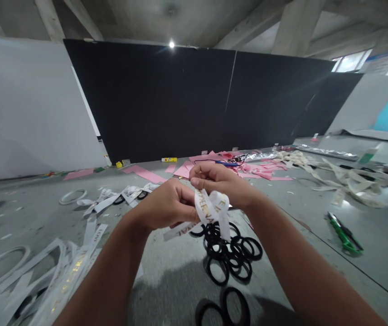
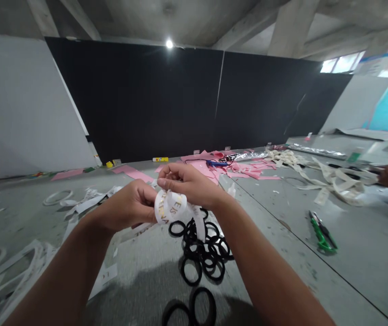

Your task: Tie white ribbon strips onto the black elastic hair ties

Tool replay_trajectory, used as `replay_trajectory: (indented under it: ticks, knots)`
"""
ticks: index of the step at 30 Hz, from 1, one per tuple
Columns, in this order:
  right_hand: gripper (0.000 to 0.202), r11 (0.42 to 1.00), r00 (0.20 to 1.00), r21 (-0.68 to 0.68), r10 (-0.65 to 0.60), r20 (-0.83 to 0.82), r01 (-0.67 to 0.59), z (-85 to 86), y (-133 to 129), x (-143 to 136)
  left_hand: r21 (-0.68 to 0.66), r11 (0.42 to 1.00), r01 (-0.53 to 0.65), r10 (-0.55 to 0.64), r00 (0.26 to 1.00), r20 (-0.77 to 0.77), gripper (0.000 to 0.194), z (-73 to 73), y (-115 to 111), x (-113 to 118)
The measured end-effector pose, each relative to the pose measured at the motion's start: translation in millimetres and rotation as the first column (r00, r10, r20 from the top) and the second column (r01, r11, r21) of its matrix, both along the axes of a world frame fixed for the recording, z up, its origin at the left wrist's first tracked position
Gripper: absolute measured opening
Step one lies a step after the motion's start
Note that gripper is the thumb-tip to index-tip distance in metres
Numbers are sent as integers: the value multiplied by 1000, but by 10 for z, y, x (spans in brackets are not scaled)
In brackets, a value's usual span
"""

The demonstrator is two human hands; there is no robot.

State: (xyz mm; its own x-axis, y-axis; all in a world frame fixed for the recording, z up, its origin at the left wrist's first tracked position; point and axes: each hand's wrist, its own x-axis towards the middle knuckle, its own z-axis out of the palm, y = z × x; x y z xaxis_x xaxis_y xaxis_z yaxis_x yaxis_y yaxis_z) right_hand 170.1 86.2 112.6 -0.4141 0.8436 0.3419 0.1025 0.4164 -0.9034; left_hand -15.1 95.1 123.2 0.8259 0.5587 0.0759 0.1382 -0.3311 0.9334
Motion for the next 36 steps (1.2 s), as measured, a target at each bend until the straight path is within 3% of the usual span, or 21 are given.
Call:
replay_trajectory:
  ticks: [5, 9, 13, 21, 26, 30, 34, 36]
  knots:
    - [23, 946, 999, 324, 27, -43, -11, -46, 34, -35, -79, 981, -175, 188, 957, 219, 25, -82, 92, -4]
    - [27, 885, 996, 457, 61, 66, -85, -5, 20, -24, -221, 967, -128, 197, 926, 323, 30, -56, 105, -19]
    - [19, 826, 999, 563, -49, 24, 27, 35, 6, -26, -313, 944, -109, 220, 913, 344, 32, -6, 92, -38]
    - [19, 825, 938, 515, -331, 106, 233, 97, -91, -36, -244, 919, -311, 388, 828, 405, 24, -65, 145, 2]
    - [35, 894, 968, 403, -243, 68, 196, 113, -97, -24, -72, 884, -462, 455, 813, 364, 22, -107, 189, -4]
    - [39, 893, 962, 393, -265, 64, 220, 99, -78, -28, 9, 891, -453, 423, 839, 343, 18, -89, 173, -20]
    - [24, 847, 921, 448, -373, 114, 287, 85, -67, -27, -83, 934, -348, 356, 879, 317, 20, -88, 161, -24]
    - [27, 826, 903, 467, -413, 121, 315, 77, -67, -24, -107, 944, -311, 329, 896, 298, 21, -96, 167, -23]
